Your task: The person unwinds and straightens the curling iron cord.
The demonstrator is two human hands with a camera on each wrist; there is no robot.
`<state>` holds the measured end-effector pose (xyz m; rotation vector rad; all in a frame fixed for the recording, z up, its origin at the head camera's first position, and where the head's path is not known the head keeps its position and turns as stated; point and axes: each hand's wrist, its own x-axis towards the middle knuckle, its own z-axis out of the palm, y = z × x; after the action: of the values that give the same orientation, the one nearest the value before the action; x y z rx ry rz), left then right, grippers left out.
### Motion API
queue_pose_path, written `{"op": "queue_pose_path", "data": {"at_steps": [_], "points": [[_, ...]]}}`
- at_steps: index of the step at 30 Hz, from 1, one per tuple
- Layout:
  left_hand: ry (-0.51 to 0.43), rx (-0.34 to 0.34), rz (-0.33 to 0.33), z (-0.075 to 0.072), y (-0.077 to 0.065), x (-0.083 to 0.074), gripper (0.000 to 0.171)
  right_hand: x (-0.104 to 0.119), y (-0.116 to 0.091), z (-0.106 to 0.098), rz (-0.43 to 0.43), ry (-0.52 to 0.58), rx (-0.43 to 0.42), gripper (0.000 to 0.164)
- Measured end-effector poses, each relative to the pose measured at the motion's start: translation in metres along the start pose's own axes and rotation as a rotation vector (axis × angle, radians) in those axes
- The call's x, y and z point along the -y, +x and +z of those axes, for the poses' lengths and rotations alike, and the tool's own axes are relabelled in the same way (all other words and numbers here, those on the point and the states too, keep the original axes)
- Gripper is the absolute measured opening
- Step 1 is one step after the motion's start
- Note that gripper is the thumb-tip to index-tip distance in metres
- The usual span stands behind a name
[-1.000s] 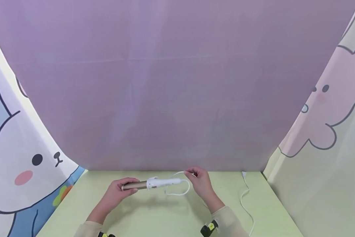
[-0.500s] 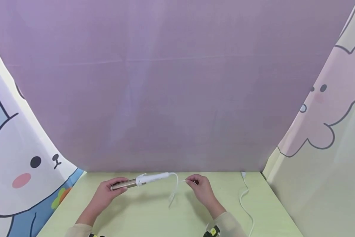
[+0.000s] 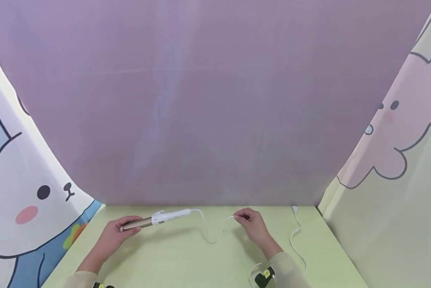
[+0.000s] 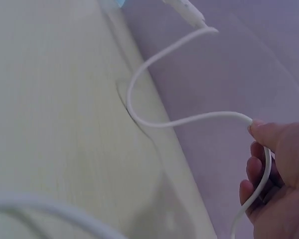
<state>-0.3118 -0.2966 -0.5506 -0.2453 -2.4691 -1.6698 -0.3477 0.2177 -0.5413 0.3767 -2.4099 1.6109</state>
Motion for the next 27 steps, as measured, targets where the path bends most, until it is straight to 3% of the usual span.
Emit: {"op": "queue_pose_path", "data": {"at_steps": [5,11,18,22,27], "points": [[0.042,-0.01,0.0,-0.012,-0.001,0.01,0.041,-0.007,0.004,-0.018,-0.039,-0.07,0.013,0.004],[0.09,-0.022,-0.032,-0.024,-0.005,0.02,0.041,-0.02,0.005,-0.039,-0.145,-0.217,0.045,0.003],[0.123,-0.023,-0.042,-0.036,-0.007,0.033,0.04,-0.033,0.011,-0.058,-0.228,-0.389,0.186,0.01],[0.147,-0.018,-0.051,-0.04,-0.008,0.037,0.038,-0.036,0.016,-0.065,-0.197,-0.455,0.249,0.011],[0.177,0.02,-0.071,-0.044,-0.01,0.042,0.036,-0.042,0.018,-0.072,-0.166,-0.49,0.26,0.008]]}}
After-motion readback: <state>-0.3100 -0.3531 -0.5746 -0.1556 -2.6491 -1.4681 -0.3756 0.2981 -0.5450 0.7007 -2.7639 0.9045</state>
